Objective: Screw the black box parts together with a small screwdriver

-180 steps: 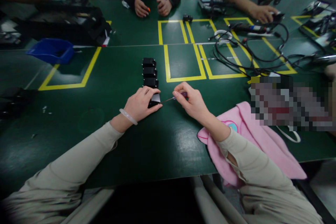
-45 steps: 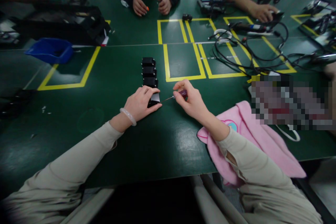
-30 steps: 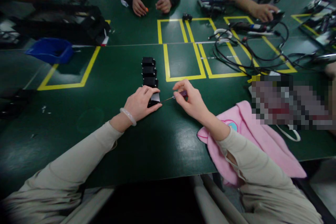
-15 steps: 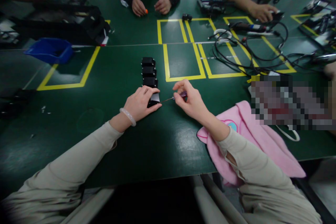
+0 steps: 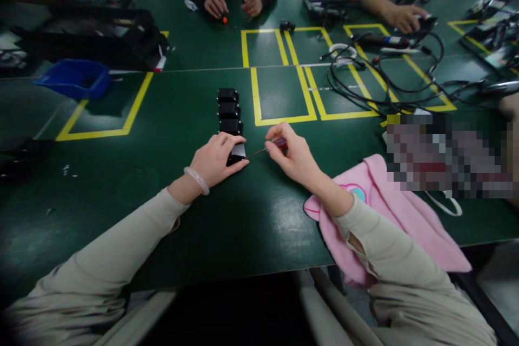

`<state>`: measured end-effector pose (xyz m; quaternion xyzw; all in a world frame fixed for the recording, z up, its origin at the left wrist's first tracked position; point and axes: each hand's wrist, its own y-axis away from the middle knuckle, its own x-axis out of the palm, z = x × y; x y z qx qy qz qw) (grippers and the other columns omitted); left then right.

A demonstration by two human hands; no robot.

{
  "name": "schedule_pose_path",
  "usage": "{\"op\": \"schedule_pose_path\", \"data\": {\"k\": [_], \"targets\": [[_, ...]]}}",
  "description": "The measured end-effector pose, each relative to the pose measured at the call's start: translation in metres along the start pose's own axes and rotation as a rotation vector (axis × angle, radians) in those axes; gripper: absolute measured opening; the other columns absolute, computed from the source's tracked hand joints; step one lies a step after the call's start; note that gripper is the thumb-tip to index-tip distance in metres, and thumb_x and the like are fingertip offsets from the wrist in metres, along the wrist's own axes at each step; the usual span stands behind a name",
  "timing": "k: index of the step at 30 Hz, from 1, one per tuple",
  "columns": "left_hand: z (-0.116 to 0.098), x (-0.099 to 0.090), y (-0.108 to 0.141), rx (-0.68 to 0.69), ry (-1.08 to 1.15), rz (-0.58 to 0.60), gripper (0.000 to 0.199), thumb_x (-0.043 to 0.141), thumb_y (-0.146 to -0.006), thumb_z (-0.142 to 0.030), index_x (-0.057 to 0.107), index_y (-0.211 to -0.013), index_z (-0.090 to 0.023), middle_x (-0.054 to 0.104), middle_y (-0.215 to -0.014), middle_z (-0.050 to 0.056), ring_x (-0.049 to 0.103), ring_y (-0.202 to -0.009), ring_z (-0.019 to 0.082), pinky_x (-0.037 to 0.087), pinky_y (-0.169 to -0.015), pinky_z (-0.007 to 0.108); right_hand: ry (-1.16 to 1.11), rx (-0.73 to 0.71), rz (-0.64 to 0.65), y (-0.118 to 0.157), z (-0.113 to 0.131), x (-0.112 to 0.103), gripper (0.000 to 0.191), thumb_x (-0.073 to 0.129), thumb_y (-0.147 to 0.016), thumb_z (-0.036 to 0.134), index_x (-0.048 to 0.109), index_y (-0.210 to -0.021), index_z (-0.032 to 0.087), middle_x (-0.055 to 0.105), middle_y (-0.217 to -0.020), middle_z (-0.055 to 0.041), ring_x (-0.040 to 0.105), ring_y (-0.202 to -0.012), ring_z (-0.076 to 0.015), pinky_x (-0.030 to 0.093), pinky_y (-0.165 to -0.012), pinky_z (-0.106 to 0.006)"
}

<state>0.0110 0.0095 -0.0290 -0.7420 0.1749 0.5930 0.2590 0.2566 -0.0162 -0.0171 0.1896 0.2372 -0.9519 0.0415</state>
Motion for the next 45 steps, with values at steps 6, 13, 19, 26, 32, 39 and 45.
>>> {"op": "schedule_pose_path", "data": {"k": [6,13,19,26,32,39,45], "targets": [[-0.001,-0.0014,0.0,-0.016,0.006,0.016,0.048,0.066,-0.099,-0.048,0.057,-0.138,-0.02,0.063,-0.127,0.012,0.061,-0.113,0.03,0.054,-0.091,0.041,-0.003,0.012,0.024,-0.0004,-0.0004,-0.0007,0.025,0.061,-0.104,0.046,0.057,-0.093,0.024,0.055,-0.067,0.0039,0.054,-0.059,-0.0125,0.04,-0.055,-0.028],[-0.0001,-0.0002,0.0004,-0.005,0.006,-0.002,0.048,0.066,-0.1,-0.049,0.057,-0.138,-0.021,0.063,-0.127,0.012,0.061,-0.112,0.03,0.054,-0.091,0.041,-0.019,-0.001,0.013,0.0001,-0.0012,-0.0008,0.022,0.062,-0.103,0.044,0.058,-0.097,0.023,0.056,-0.072,0.0039,0.055,-0.061,-0.0116,0.04,-0.057,-0.027],[-0.0006,-0.0006,0.0006,-0.003,0.003,-0.004,0.048,0.066,-0.1,-0.049,0.057,-0.138,-0.021,0.064,-0.127,0.012,0.061,-0.112,0.029,0.054,-0.09,0.04,-0.005,0.006,0.017,-0.0001,-0.001,-0.0011,0.019,0.061,-0.104,0.041,0.058,-0.097,0.023,0.056,-0.07,0.0038,0.056,-0.061,-0.0122,0.04,-0.057,-0.028],[0.0,-0.0005,0.0007,-0.002,0.015,-0.005,0.048,0.065,-0.1,-0.048,0.057,-0.138,-0.021,0.063,-0.126,0.012,0.061,-0.112,0.03,0.054,-0.091,0.041,0.012,0.018,0.036,-0.0009,0.0022,-0.0022,0.024,0.062,-0.103,0.045,0.058,-0.091,0.024,0.055,-0.068,0.0036,0.056,-0.062,-0.0134,0.039,-0.057,-0.029],[-0.0004,-0.0005,0.0003,-0.007,0.017,0.004,0.048,0.066,-0.1,-0.048,0.057,-0.138,-0.021,0.063,-0.127,0.013,0.061,-0.114,0.03,0.054,-0.092,0.042,-0.018,0.007,0.034,0.001,-0.001,-0.0018,0.021,0.06,-0.104,0.044,0.058,-0.103,0.024,0.056,-0.072,0.0036,0.056,-0.062,-0.0133,0.04,-0.058,-0.029],[-0.0008,-0.0006,0.0002,-0.01,0.013,0.006,0.048,0.066,-0.099,-0.049,0.057,-0.138,-0.021,0.063,-0.128,0.013,0.061,-0.113,0.03,0.054,-0.09,0.041,-0.023,0.028,0.055,0.0002,-0.001,-0.002,0.024,0.06,-0.104,0.047,0.057,-0.096,0.024,0.054,-0.067,0.0041,0.054,-0.06,-0.0135,0.039,-0.057,-0.029],[-0.0002,-0.0003,0.0001,-0.007,0.017,0.0,0.047,0.066,-0.099,-0.048,0.057,-0.137,-0.022,0.063,-0.127,0.012,0.061,-0.113,0.029,0.054,-0.091,0.04,-0.007,-0.011,0.018,0.0018,-0.0015,-0.0012,0.022,0.061,-0.103,0.046,0.058,-0.109,0.025,0.054,-0.073,0.0045,0.054,-0.061,-0.013,0.04,-0.058,-0.029]]}}
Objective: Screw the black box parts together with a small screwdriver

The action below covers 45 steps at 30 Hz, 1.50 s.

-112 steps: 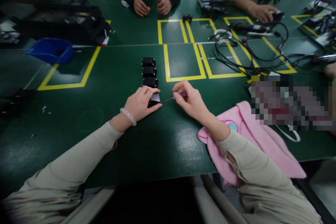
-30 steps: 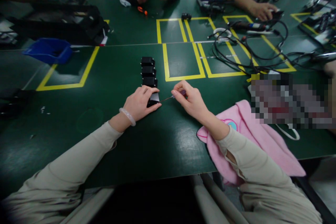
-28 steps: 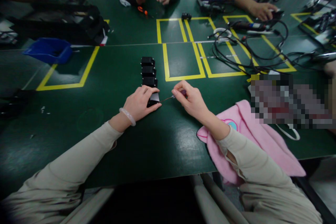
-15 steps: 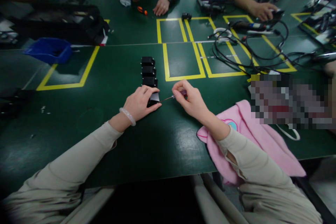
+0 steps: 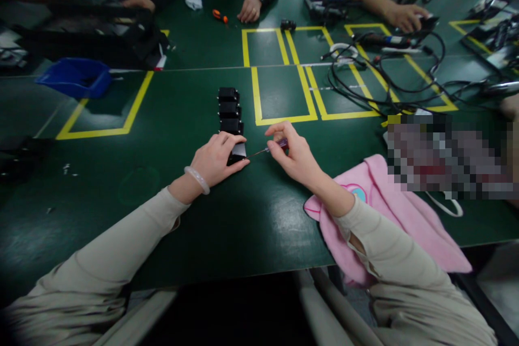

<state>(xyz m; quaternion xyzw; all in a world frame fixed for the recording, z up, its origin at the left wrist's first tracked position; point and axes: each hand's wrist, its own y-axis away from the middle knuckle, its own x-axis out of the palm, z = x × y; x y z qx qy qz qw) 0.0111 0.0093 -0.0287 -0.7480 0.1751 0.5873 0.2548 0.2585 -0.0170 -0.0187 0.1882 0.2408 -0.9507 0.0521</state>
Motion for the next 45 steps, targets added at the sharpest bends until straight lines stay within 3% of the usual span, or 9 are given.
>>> {"op": "schedule_pose_path", "data": {"k": [4,10,16,22,29,34,40,45], "targets": [[0.0,0.0,0.0003,0.004,0.006,-0.009,0.047,0.065,-0.099,-0.048,0.056,-0.137,-0.022,0.063,-0.126,0.012,0.061,-0.113,0.029,0.054,-0.09,0.04,0.016,0.024,0.038,-0.0002,0.002,-0.0007,0.021,0.062,-0.103,0.045,0.057,-0.099,0.025,0.054,-0.067,0.0055,0.052,-0.056,-0.0126,0.039,-0.057,-0.029],[-0.0003,-0.0008,0.0,-0.001,-0.003,0.004,0.048,0.066,-0.099,-0.048,0.057,-0.138,-0.021,0.063,-0.128,0.013,0.061,-0.113,0.03,0.054,-0.09,0.041,0.012,-0.001,0.012,0.0004,0.0026,-0.0004,0.014,0.061,-0.102,0.033,0.056,-0.111,0.025,0.054,-0.073,0.0049,0.053,-0.06,-0.0133,0.041,-0.059,-0.03],[-0.0007,-0.0005,-0.0003,0.0,-0.008,0.003,0.047,0.064,-0.1,-0.049,0.057,-0.137,-0.021,0.063,-0.127,0.013,0.061,-0.114,0.03,0.054,-0.092,0.041,0.002,0.031,0.036,-0.0006,0.0004,-0.0001,0.019,0.06,-0.104,0.043,0.057,-0.1,0.025,0.053,-0.068,0.0048,0.052,-0.057,-0.0134,0.039,-0.057,-0.029],[-0.0007,-0.001,-0.0002,0.0,0.0,0.006,0.048,0.066,-0.099,-0.048,0.057,-0.138,-0.021,0.063,-0.127,0.013,0.061,-0.113,0.03,0.054,-0.09,0.041,-0.018,0.018,-0.006,-0.0006,-0.0019,0.001,0.026,0.061,-0.103,0.049,0.057,-0.111,0.025,0.056,-0.077,0.003,0.055,-0.062,-0.0131,0.041,-0.056,-0.028],[-0.0009,-0.0017,-0.0005,-0.008,-0.004,0.015,0.048,0.065,-0.099,-0.048,0.057,-0.138,-0.021,0.063,-0.127,0.013,0.061,-0.112,0.03,0.054,-0.089,0.041,-0.008,0.032,0.025,-0.0019,0.0002,-0.0008,0.025,0.059,-0.105,0.046,0.057,-0.094,0.024,0.054,-0.067,0.005,0.051,-0.054,-0.0114,0.038,-0.055,-0.029],[-0.0008,-0.0016,-0.0003,-0.004,-0.006,0.011,0.047,0.065,-0.099,-0.049,0.057,-0.137,-0.022,0.063,-0.126,0.012,0.061,-0.111,0.029,0.054,-0.089,0.04,-0.014,0.008,0.009,-0.0014,0.0002,0.0,0.025,0.058,-0.105,0.049,0.058,-0.105,0.024,0.057,-0.074,0.003,0.055,-0.062,-0.0133,0.04,-0.056,-0.029],[-0.0005,-0.0015,-0.0001,-0.004,0.001,0.016,0.048,0.065,-0.1,-0.048,0.056,-0.138,-0.021,0.063,-0.127,0.013,0.061,-0.111,0.029,0.054,-0.089,0.04,-0.004,0.038,0.027,-0.0022,0.0006,-0.0007,0.028,0.061,-0.104,0.049,0.058,-0.093,0.023,0.054,-0.066,0.0045,0.053,-0.058,-0.0123,0.039,-0.056,-0.028],[-0.0003,-0.0005,0.0,0.003,-0.008,-0.001,0.047,0.065,-0.099,-0.048,0.057,-0.137,-0.021,0.063,-0.126,0.012,0.061,-0.111,0.029,0.054,-0.091,0.041,-0.01,-0.002,0.009,-0.0018,-0.0013,-0.0006,0.022,0.06,-0.104,0.045,0.059,-0.105,0.023,0.057,-0.076,0.0032,0.055,-0.062,-0.012,0.04,-0.057,-0.027]]}}
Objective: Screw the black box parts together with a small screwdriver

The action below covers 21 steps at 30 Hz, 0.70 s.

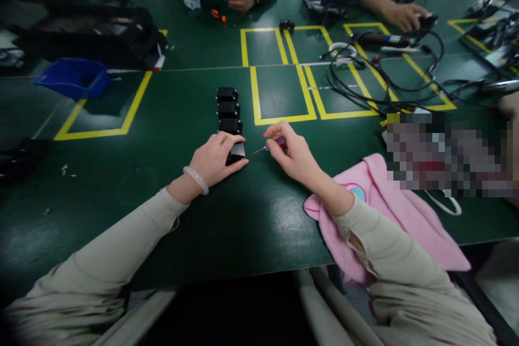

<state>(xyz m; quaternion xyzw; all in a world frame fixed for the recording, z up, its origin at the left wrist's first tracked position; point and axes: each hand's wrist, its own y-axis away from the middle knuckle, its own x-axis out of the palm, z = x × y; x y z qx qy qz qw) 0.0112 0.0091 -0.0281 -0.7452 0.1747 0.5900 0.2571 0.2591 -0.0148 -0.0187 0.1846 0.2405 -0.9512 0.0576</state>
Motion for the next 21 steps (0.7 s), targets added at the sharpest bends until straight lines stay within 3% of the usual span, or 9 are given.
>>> {"op": "schedule_pose_path", "data": {"k": [6,11,18,21], "targets": [[0.0001,0.0008,0.0003,0.002,-0.002,-0.005,0.047,0.066,-0.099,-0.048,0.057,-0.137,-0.021,0.063,-0.126,0.012,0.061,-0.111,0.029,0.054,-0.09,0.04,0.017,0.01,0.014,-0.0006,0.0003,-0.0001,0.021,0.061,-0.104,0.041,0.058,-0.093,0.023,0.054,-0.066,0.0044,0.055,-0.059,-0.0125,0.039,-0.057,-0.028],[-0.0009,-0.0007,0.0,-0.006,-0.008,0.007,0.049,0.067,-0.099,-0.047,0.057,-0.138,-0.02,0.063,-0.127,0.013,0.062,-0.112,0.03,0.054,-0.091,0.041,0.024,-0.026,0.002,0.0003,0.0016,-0.0004,0.014,0.06,-0.104,0.036,0.06,-0.104,0.023,0.057,-0.074,0.0038,0.056,-0.06,-0.0117,0.041,-0.057,-0.027],[-0.0015,-0.0009,-0.0003,-0.008,-0.007,0.012,0.049,0.067,-0.099,-0.048,0.057,-0.138,-0.02,0.063,-0.127,0.013,0.062,-0.112,0.029,0.054,-0.092,0.041,0.006,-0.013,0.02,-0.0001,0.0021,-0.0006,0.019,0.062,-0.104,0.038,0.059,-0.094,0.022,0.055,-0.066,0.0051,0.054,-0.058,-0.0111,0.04,-0.058,-0.027],[-0.0011,-0.0003,-0.0006,-0.004,-0.007,0.011,0.049,0.067,-0.099,-0.048,0.058,-0.138,-0.019,0.063,-0.128,0.013,0.062,-0.112,0.03,0.055,-0.092,0.042,0.008,-0.018,0.012,0.0004,0.0016,-0.0003,0.012,0.06,-0.104,0.034,0.059,-0.102,0.022,0.056,-0.071,0.0043,0.055,-0.06,-0.0113,0.04,-0.058,-0.027]]}}
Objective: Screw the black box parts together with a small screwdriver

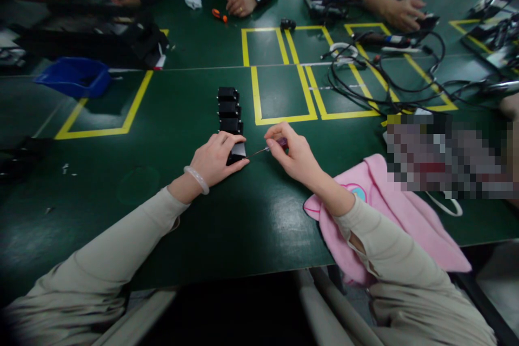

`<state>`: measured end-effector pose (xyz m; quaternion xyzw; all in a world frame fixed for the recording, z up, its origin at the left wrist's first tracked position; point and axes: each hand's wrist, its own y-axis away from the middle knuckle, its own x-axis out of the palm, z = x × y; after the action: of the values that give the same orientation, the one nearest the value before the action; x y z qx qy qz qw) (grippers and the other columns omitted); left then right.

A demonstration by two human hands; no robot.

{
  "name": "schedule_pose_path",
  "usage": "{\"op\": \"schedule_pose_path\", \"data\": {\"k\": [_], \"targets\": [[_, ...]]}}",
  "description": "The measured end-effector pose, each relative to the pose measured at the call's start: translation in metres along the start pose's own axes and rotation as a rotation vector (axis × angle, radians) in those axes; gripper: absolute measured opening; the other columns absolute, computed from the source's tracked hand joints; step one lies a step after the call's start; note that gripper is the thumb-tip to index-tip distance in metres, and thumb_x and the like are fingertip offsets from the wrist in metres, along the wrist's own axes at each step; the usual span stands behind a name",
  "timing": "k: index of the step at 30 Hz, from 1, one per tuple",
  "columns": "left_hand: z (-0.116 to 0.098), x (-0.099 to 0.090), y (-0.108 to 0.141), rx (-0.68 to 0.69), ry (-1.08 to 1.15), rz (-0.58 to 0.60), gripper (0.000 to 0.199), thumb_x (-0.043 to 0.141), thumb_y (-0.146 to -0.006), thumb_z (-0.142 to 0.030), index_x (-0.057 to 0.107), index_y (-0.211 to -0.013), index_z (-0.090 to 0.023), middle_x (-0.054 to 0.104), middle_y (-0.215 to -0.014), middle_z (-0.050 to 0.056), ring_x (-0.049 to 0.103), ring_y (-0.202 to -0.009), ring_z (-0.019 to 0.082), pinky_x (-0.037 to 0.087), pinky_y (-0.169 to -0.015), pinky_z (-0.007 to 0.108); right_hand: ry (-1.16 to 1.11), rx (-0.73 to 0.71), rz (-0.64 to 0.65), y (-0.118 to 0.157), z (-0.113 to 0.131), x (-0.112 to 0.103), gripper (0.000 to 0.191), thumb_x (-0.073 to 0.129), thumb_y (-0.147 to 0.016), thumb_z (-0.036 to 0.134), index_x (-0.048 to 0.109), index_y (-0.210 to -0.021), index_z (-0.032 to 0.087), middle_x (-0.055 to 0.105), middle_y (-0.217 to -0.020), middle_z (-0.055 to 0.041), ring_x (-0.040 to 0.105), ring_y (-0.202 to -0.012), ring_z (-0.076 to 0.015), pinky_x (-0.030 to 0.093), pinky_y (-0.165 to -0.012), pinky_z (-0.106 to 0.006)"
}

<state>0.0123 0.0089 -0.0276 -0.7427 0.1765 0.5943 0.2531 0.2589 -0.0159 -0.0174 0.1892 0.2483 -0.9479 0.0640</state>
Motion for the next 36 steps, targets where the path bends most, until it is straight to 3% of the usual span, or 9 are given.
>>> {"op": "schedule_pose_path", "data": {"k": [3,9,14,21,27,31,36], "targets": [[0.0002,0.0,0.0001,-0.002,0.0,0.001,0.048,0.067,-0.099,-0.047,0.058,-0.138,-0.019,0.063,-0.128,0.013,0.062,-0.113,0.03,0.055,-0.091,0.042,0.0,-0.001,-0.002,0.0003,0.0006,-0.0004,0.012,0.061,-0.103,0.034,0.059,-0.107,0.023,0.057,-0.075,0.0038,0.054,-0.06,-0.0112,0.04,-0.057,-0.027],[0.0007,0.0008,0.0003,-0.004,0.003,-0.004,0.049,0.067,-0.099,-0.048,0.058,-0.138,-0.02,0.064,-0.127,0.012,0.062,-0.112,0.03,0.055,-0.09,0.042,-0.003,0.006,0.03,-0.0004,0.0,-0.0004,0.019,0.06,-0.105,0.039,0.058,-0.096,0.023,0.053,-0.066,0.0057,0.051,-0.056,-0.0105,0.037,-0.056,-0.027],[0.0014,0.0017,0.0006,0.003,-0.003,-0.015,0.049,0.067,-0.099,-0.048,0.058,-0.138,-0.02,0.064,-0.126,0.012,0.062,-0.111,0.03,0.055,-0.091,0.042,-0.009,-0.015,0.0,0.0004,-0.0025,0.0008,0.015,0.059,-0.105,0.038,0.058,-0.108,0.023,0.056,-0.075,0.0039,0.054,-0.061,-0.0113,0.04,-0.057,-0.027],[0.0014,0.0004,0.0008,0.005,0.007,-0.016,0.047,0.066,-0.099,-0.048,0.057,-0.137,-0.021,0.063,-0.126,0.012,0.061,-0.111,0.029,0.054,-0.091,0.04,-0.008,0.011,0.04,-0.0009,0.0028,-0.0013,0.021,0.058,-0.106,0.039,0.057,-0.093,0.023,0.052,-0.062,0.0071,0.048,-0.051,-0.0097,0.035,-0.054,-0.027],[0.0008,0.0,0.001,-0.002,0.002,-0.007,0.047,0.065,-0.1,-0.048,0.057,-0.138,-0.021,0.063,-0.127,0.012,0.061,-0.111,0.029,0.054,-0.09,0.04,-0.013,-0.005,-0.012,0.001,-0.0019,0.0007,0.018,0.059,-0.105,0.041,0.058,-0.107,0.023,0.057,-0.076,0.0036,0.054,-0.06,-0.0112,0.04,-0.057,-0.027],[0.0012,0.0003,0.0011,0.001,0.011,-0.013,0.047,0.065,-0.1,-0.049,0.056,-0.138,-0.022,0.063,-0.127,0.012,0.061,-0.112,0.029,0.054,-0.09,0.04,-0.012,0.03,0.014,0.0001,-0.0007,0.0003,0.026,0.059,-0.105,0.049,0.058,-0.1,0.023,0.055,-0.07,0.0045,0.052,-0.058,-0.0116,0.039,-0.056,-0.027],[0.0009,0.0001,0.0009,-0.002,0.014,-0.007,0.047,0.065,-0.099,-0.048,0.057,-0.138,-0.021,0.063,-0.127,0.013,0.061,-0.112,0.03,0.054,-0.091,0.041,-0.011,0.03,0.003,-0.0002,0.0001,0.0005,0.026,0.06,-0.105,0.048,0.058,-0.098,0.023,0.056,-0.07,0.0042,0.053,-0.058,-0.0115,0.039,-0.056,-0.028]]}}
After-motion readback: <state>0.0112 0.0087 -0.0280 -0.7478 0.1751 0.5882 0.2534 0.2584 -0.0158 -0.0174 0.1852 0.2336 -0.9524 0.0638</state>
